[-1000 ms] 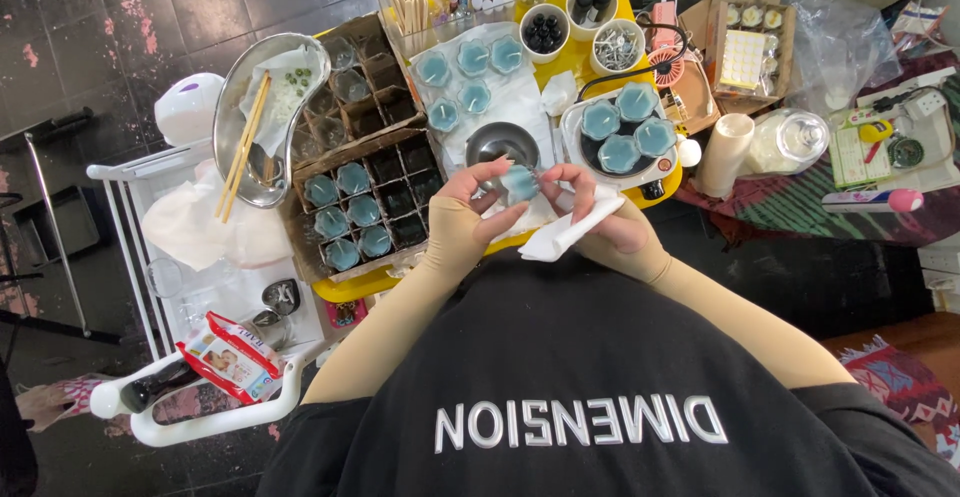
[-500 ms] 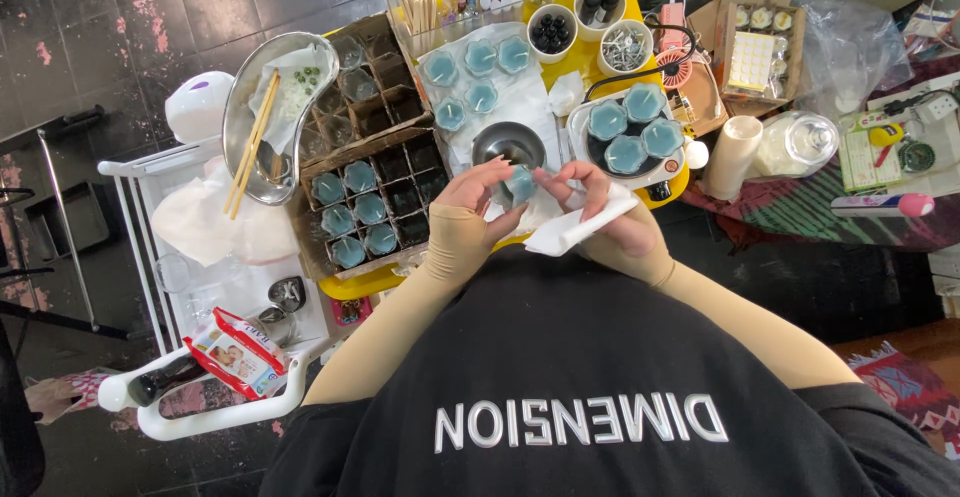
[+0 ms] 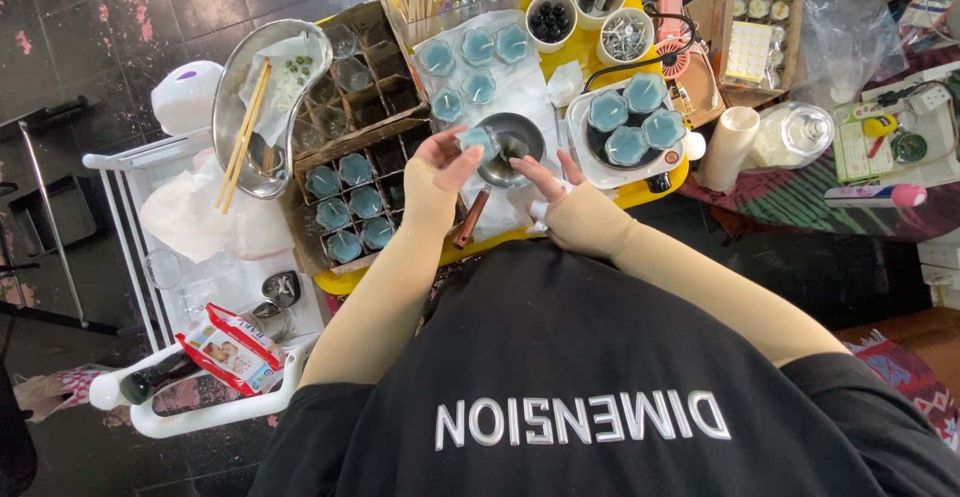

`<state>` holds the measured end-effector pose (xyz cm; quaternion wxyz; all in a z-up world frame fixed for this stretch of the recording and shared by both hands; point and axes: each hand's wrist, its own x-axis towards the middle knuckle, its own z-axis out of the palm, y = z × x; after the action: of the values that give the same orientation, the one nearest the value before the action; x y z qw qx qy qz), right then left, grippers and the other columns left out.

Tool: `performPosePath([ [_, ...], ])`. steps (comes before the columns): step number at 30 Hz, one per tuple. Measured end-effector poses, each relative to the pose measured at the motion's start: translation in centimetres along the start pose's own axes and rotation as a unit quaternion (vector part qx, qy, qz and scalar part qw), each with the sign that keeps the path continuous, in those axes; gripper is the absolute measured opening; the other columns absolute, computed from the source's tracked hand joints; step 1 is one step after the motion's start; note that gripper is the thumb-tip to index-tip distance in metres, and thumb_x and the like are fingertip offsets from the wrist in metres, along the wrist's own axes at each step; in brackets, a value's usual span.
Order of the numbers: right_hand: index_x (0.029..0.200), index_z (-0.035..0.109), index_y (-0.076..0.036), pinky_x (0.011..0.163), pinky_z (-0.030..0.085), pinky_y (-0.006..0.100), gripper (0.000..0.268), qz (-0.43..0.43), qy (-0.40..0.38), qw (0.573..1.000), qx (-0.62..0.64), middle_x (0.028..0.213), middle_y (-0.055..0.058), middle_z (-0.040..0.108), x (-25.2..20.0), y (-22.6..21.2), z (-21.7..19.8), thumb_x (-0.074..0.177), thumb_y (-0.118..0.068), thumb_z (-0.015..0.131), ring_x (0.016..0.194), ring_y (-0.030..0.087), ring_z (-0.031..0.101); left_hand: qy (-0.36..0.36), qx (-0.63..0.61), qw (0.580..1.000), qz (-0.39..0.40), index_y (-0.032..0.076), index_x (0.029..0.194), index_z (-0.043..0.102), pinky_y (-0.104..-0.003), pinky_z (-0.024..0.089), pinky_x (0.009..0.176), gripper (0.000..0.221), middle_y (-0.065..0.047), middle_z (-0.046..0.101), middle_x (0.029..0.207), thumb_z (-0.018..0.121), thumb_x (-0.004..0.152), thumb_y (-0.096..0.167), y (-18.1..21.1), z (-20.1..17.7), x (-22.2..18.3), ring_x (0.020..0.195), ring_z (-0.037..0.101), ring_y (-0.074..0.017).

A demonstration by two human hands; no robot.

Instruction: Cleaning small blue candle jars with a cloth and placing black beads inside them using tweezers.

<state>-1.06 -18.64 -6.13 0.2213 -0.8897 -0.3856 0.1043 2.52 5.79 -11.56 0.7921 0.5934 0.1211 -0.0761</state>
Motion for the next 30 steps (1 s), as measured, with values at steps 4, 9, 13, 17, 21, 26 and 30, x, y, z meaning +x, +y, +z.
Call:
performPosePath([
  [4, 0.098, 0.065, -0.01, 0.122, 0.018, 0.066, 0.013, -0.019, -0.023, 0.996, -0.078, 0.163, 0.015, 0.03, 0.1, 0.4, 1.1, 0.084, -0.011, 0.065, 0.145, 0.029, 0.04, -0.013, -0.098, 0.989, -0.108, 0.002, 0.125, 0.062, -0.031, 0.055, 0.09, 0.047, -0.003, 0.069, 0.109, 0.081, 0.083, 0.013, 0.8, 0.1, 1.8, 0.101, 0.067, -0.0132],
  [9, 0.119, 0.062, -0.01, 0.118, 0.017, 0.067, 0.037, -0.047, -0.016, 0.989, -0.139, 0.165, 0.014, 0.022, -0.4, 0.2, 1.5, 0.083, -0.014, 0.062, 0.147, 0.025, 0.039, -0.042, -0.111, 0.98, -0.159, 0.004, 0.121, 0.062, -0.037, 0.055, 0.093, 0.043, -0.003, 0.071, 0.11, 0.08, 0.083, 0.013, 0.4, 0.0, 3.5, 0.102, 0.069, -0.0157],
  [13, 0.12, 0.062, -0.008, 0.12, 0.018, 0.063, 0.036, -0.048, -0.014, 0.988, -0.144, 0.166, 0.013, 0.023, -0.8, 0.3, 1.2, 0.084, -0.016, 0.062, 0.147, 0.024, 0.04, -0.031, -0.11, 0.978, -0.175, 0.002, 0.122, 0.063, -0.037, 0.057, 0.093, 0.041, -0.005, 0.071, 0.108, 0.08, 0.085, 0.014, -0.6, -0.7, 4.4, 0.101, 0.069, -0.0159],
  [17, 0.097, 0.062, -0.007, 0.124, 0.021, 0.056, 0.012, -0.015, -0.06, 0.988, -0.143, 0.166, 0.014, 0.026, -0.9, -0.4, -0.7, 0.087, -0.014, 0.062, 0.145, 0.022, 0.043, -0.035, -0.124, 0.976, -0.173, 0.001, 0.125, 0.064, -0.038, 0.058, 0.094, 0.042, -0.005, 0.069, 0.107, 0.08, 0.088, 0.011, -1.1, -1.1, 4.6, 0.096, 0.064, -0.0159],
  [21, 0.083, 0.059, -0.007, 0.116, 0.037, 0.048, 0.008, 0.068, 0.054, 0.99, 0.108, 0.164, 0.018, 0.03, -2.2, -0.4, -2.1, 0.079, -0.001, 0.059, 0.142, 0.025, 0.05, -0.059, -0.141, 0.974, -0.167, 0.001, 0.126, 0.062, -0.037, 0.057, 0.096, 0.041, -0.005, 0.07, 0.113, 0.076, 0.088, 0.008, 0.6, -0.7, 3.6, 0.105, 0.07, -0.0177],
  [26, 0.088, 0.06, -0.01, 0.112, 0.045, 0.044, 0.014, 0.194, 0.168, 0.802, 0.54, 0.158, 0.014, 0.042, -2.5, 0.2, -2.4, 0.083, 0.003, 0.059, 0.135, 0.029, 0.056, -0.151, -0.22, 0.951, -0.158, 0.001, 0.131, 0.061, -0.04, 0.059, 0.096, 0.046, -0.011, 0.069, 0.122, 0.077, 0.089, 0.008, 2.3, -1.1, 1.3, 0.113, 0.069, -0.0235],
  [30, 0.086, 0.057, -0.01, 0.126, 0.035, 0.045, 0.014, 0.122, 0.176, 0.675, 0.706, 0.154, 0.019, 0.05, -2.5, 0.1, -2.7, 0.088, 0.002, 0.065, 0.146, 0.032, 0.048, -0.23, -0.323, 0.89, -0.224, 0.003, 0.137, 0.056, -0.042, 0.061, 0.089, 0.056, -0.016, 0.067, 0.13, 0.08, 0.088, 0.014, 3.0, -0.9, -0.3, 0.119, 0.069, -0.0326],
])
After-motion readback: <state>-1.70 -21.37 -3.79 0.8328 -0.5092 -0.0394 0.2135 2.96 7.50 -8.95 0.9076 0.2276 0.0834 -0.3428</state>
